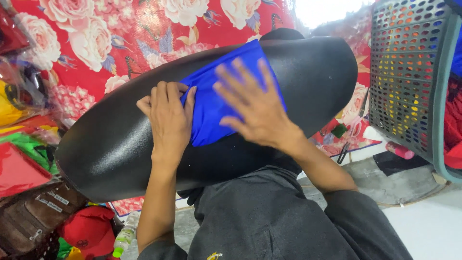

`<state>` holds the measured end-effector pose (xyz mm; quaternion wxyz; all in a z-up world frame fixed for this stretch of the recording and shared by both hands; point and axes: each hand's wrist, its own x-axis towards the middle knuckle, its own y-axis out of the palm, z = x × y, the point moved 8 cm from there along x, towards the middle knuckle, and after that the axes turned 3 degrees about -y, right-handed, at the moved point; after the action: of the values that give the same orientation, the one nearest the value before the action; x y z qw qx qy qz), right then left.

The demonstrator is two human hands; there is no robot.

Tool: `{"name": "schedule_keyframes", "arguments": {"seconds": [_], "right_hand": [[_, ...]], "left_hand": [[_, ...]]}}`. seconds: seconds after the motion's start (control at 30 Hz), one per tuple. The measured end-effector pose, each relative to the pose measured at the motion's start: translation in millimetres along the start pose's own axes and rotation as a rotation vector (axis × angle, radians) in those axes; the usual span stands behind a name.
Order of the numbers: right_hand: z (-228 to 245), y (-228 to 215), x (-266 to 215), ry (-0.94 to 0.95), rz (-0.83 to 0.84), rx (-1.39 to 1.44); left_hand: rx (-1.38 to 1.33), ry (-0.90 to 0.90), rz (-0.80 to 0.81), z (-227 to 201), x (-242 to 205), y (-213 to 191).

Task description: Fitting a blue fabric cover onto a black motorcycle seat, smoothing it with a sponge, and packaging it in a plastic bag.

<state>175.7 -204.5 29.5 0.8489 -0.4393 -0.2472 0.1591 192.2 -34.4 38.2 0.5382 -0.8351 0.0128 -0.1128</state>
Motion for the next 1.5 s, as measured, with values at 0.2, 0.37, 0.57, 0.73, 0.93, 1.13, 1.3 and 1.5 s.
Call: {"name": "schedule_keyframes", "arguments": {"seconds": [0.2,0.37,0.57,0.73,0.93,1.13,1.3,1.5], "right_hand": [[-39.0,13.7,-16.3,0.095,0.356,-0.079],[-100.8,-56.6,-48.7,0.586,-0.097,-0.231],[-11.7,-4.6,-19.9,0.033,0.067,0.091],[4.2,28.4,1.3,0.033,0.274,-0.01],[-1.3,41.0,4.9,0.053,0.303,-0.002],[-6.7,49.1,1.1,0.057,0.341,-0.001],[-4.1,46.8,3.0,0.048,0.361,0.008],[-7.7,50.3,-0.3,0.08,0.406,-0.005]], "left_hand": [[0.083,-0.027,0.006,5.0,-0.8,5.2],[0.093,-0.038,0.014,7.2,-3.5,9.3],[0.077,-0.031,0.001,5.3,-0.2,6.1],[0.0,-0.035,-0.014,7.1,-0.6,1.8],[-0.103,-0.086,-0.038,18.6,-1.8,-2.8],[-0.325,-0.237,0.09,47.5,1.7,-21.4],[-0.446,-0.325,0.125,66.1,-3.0,-31.9],[-0.36,-0.182,0.281,68.9,-8.5,-15.4]]}}
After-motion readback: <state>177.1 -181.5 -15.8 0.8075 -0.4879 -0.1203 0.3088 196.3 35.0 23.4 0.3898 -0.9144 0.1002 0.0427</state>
